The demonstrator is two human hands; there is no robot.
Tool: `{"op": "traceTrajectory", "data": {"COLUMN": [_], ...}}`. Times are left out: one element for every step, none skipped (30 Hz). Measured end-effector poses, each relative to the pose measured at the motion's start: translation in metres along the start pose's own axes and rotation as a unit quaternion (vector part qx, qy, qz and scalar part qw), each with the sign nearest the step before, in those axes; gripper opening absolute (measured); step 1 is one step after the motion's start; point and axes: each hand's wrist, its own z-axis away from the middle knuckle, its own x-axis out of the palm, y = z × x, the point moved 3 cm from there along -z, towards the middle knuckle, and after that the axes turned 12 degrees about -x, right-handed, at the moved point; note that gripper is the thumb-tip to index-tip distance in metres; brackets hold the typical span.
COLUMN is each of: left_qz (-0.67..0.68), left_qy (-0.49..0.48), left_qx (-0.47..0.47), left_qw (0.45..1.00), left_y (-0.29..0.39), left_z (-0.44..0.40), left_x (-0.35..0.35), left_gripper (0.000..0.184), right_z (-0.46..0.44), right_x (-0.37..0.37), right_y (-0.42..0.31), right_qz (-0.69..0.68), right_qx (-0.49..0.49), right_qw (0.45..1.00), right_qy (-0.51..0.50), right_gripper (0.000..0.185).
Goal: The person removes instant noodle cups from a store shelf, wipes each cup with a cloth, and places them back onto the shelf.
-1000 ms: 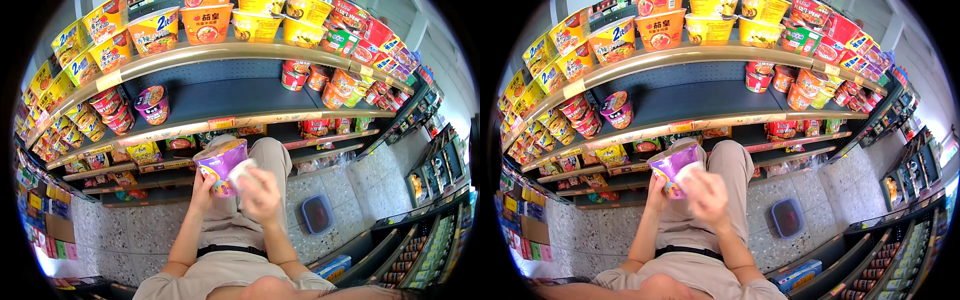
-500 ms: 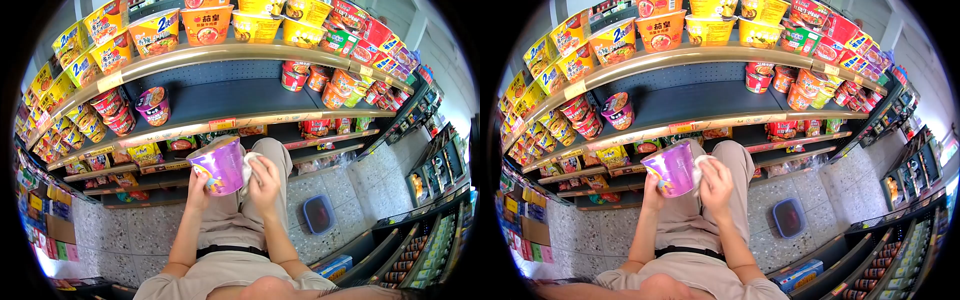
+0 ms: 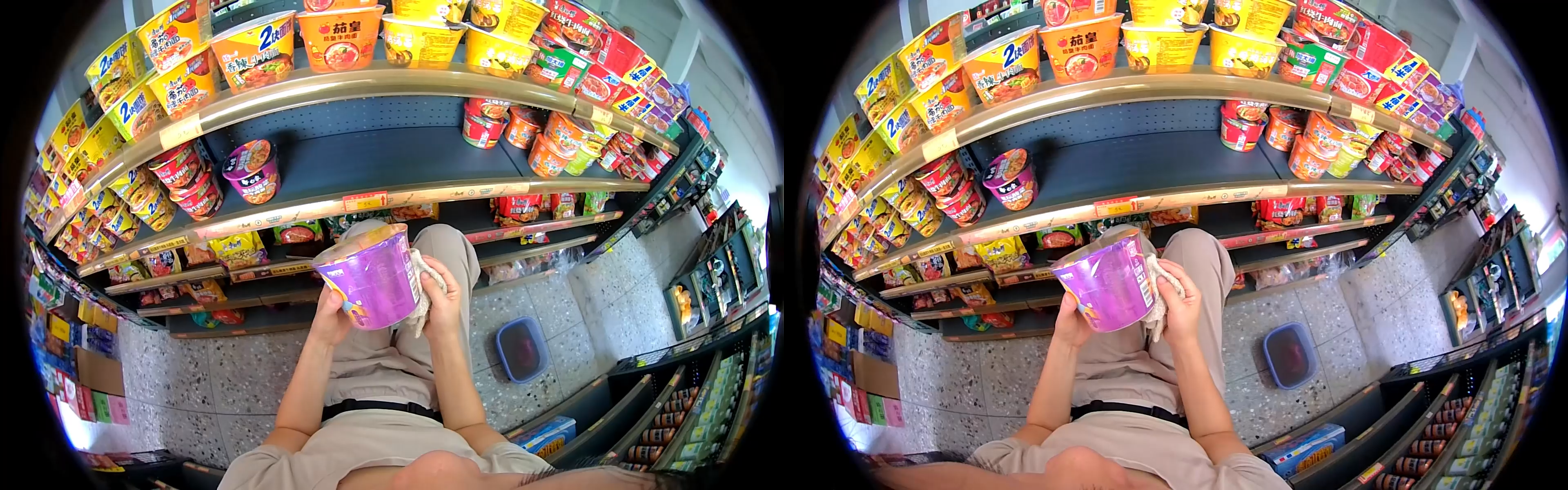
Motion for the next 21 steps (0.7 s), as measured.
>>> {"op": "traceTrajectory", "data": {"left_qz": [0.001, 0.003, 0.006, 0.008, 0.011, 0.012, 0.013, 0.014, 0.006, -0.001, -0.008, -0.011, -0.014, -0.017, -0.034, -0.051, -0.067, -0.072, -0.076, -0.08, -0.077], "left_qy": [0.001, 0.002, -0.003, -0.007, -0.012, -0.007, -0.001, 0.006, 0.01, 0.013, 0.017, 0.021, 0.025, 0.03, 0.023, 0.016, 0.009, 0.006, 0.004, 0.001, 0.02], "left_qx": [0.0, 0.0, -0.005, -0.01, -0.015, -0.02, -0.025, -0.029, -0.018, -0.007, 0.004, 0.005, 0.006, 0.006, 0.015, 0.025, 0.035, 0.024, 0.013, 0.002, -0.003], "left_qw": [1.0, 1.0, 1.0, 1.0, 1.0, 1.0, 1.0, 0.999, 1.0, 1.0, 1.0, 1.0, 1.0, 0.999, 0.999, 0.998, 0.997, 0.997, 0.997, 0.997, 0.997], "left_y": [-0.002, -0.003, -0.002, 0.001, 0.003, 0.002, 0.001, 0.001, 0.003, 0.006, 0.008, 0.01, 0.011, 0.011, 0.011, 0.01, 0.01, 0.011, 0.012, 0.012, 0.013], "left_z": [-0.002, -0.003, -0.003, -0.004, -0.005, -0.006, -0.006, -0.007, -0.007, -0.008, -0.009, -0.009, -0.009, -0.009, -0.009, -0.01, -0.01, -0.009, -0.009, -0.008, -0.007], "left_x": [-0.001, -0.002, 0.0, 0.003, 0.004, 0.002, -0.002, -0.005, -0.004, -0.002, 0.0, 0.002, 0.004, 0.005, 0.002, -0.004, -0.008, -0.009, -0.01, -0.009, -0.006], "left_gripper": [0.083, 0.085, 0.086, 0.087, 0.088, 0.088, 0.087, 0.087, 0.086, 0.084, 0.083, 0.081, 0.08, 0.078, 0.072, 0.066, 0.06, 0.057, 0.054, 0.051, 0.052], "right_z": [0.0, 0.0, 0.001, 0.001, 0.001, 0.0, 0.0, 0.001, 0.001, 0.001, 0.001, 0.002, 0.003, 0.004, 0.005, 0.005, 0.005, 0.005, 0.005, 0.005, 0.005], "right_x": [-0.001, -0.002, -0.002, -0.003, -0.002, 0.0, 0.002, 0.002, 0.003, 0.003, 0.004, 0.005, 0.006, 0.006, 0.006, 0.006, 0.007, 0.007, 0.008, 0.009, 0.011], "right_y": [0.001, 0.0, -0.002, -0.005, -0.009, -0.014, -0.018, -0.02, -0.022, -0.025, -0.029, -0.033, -0.037, -0.04, -0.042, -0.045, -0.047, -0.049, -0.05, -0.052, -0.053], "right_qz": [-0.013, -0.017, -0.021, -0.025, -0.004, 0.017, 0.037, 0.046, 0.054, 0.063, 0.087, 0.111, 0.135, 0.158, 0.181, 0.204, 0.213, 0.222, 0.231, 0.237, 0.243], "right_qx": [0.004, -0.008, -0.02, -0.032, -0.056, -0.08, -0.103, -0.117, -0.132, -0.147, -0.164, -0.181, -0.197, -0.211, -0.224, -0.237, -0.244, -0.252, -0.259, -0.264, -0.268], "right_qw": [1.0, 1.0, 0.999, 0.999, 0.998, 0.997, 0.994, 0.992, 0.989, 0.986, 0.982, 0.976, 0.969, 0.963, 0.956, 0.948, 0.943, 0.939, 0.935, 0.932, 0.929], "right_qy": [0.009, 0.011, 0.014, 0.017, 0.003, -0.01, -0.024, -0.028, -0.033, -0.038, -0.045, -0.051, -0.057, -0.06, -0.063, -0.067, -0.071, -0.075, -0.078, -0.077, -0.077], "right_gripper": [0.021, 0.021, 0.021, 0.02, 0.021, 0.021, 0.022, 0.022, 0.022, 0.022, 0.021, 0.021, 0.021, 0.021, 0.022, 0.022, 0.022, 0.022, 0.022, 0.022, 0.021]}}
